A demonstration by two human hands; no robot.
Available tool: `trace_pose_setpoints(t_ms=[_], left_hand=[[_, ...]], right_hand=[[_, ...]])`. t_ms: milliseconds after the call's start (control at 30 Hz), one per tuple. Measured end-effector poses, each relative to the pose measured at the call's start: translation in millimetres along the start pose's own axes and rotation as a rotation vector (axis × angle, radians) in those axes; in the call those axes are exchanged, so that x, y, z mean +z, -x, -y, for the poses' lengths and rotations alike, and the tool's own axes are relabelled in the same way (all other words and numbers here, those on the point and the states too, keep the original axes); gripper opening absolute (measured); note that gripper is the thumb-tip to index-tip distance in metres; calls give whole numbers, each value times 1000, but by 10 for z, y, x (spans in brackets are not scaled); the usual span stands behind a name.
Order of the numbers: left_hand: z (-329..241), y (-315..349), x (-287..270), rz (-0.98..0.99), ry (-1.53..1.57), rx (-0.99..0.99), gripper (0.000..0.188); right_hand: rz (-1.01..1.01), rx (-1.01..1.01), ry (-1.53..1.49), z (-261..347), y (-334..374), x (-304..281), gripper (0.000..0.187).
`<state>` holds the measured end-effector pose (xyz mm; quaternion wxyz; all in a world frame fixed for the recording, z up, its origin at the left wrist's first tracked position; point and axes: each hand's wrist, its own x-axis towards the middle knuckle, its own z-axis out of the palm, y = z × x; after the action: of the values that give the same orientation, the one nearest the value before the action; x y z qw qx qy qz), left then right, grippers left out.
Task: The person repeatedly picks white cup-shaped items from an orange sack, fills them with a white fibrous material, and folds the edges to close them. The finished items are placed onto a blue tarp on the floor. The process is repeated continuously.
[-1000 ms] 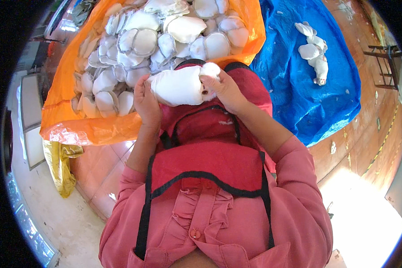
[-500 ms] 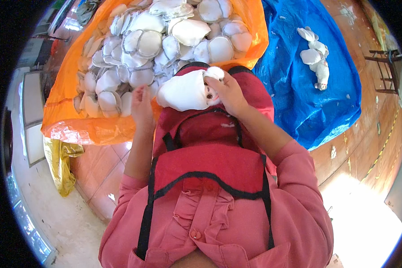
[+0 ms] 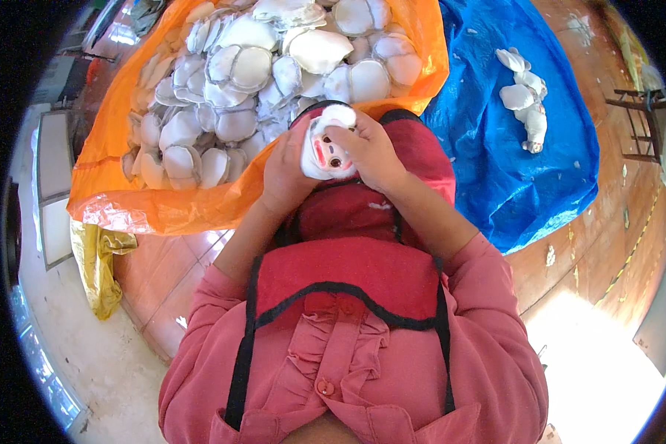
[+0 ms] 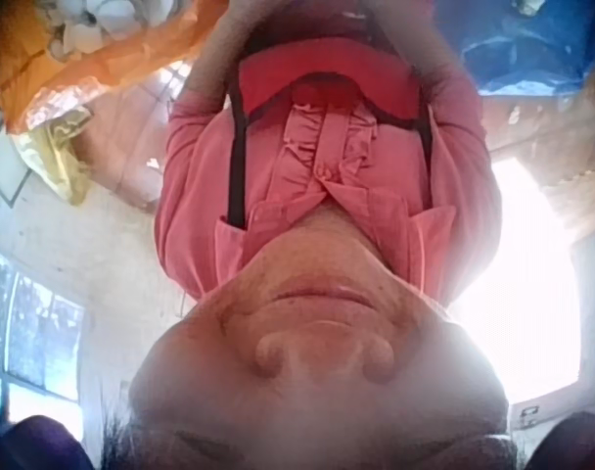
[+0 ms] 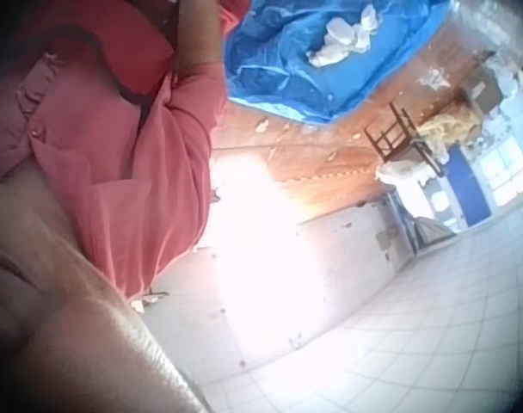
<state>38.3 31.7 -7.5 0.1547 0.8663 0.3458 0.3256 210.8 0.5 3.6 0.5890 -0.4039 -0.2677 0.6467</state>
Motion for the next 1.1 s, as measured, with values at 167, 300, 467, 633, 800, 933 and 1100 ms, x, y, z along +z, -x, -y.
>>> trace_pose_setpoints(t_ms=[167,300,467,633,800,933,1100], left_hand=[[44,38,2,49,-3,-52,69],[-90,-50,-310,212,107,-136,110],[-231,-462,-631,365,354,-283,106],[-369,-506,-708,416,701,-482,67],[-325,-429,-630,124,684,-608,64],[-414,-560,-438,-342,774,-684,54],[-318,-456,-316,-141,977,-665,57]], right_hand=[[7,60,-248,-22,-39,-7,19],[10,89,97,56,-199,-209,19],[204,6,381,472,-189,-55,20],[331,9,25,550,-160,-55,19],[327,-22,-190,407,-153,-119,59],[418,59,268,233,-127,90,64],[240,19,-85,197,-108,-32,53]])
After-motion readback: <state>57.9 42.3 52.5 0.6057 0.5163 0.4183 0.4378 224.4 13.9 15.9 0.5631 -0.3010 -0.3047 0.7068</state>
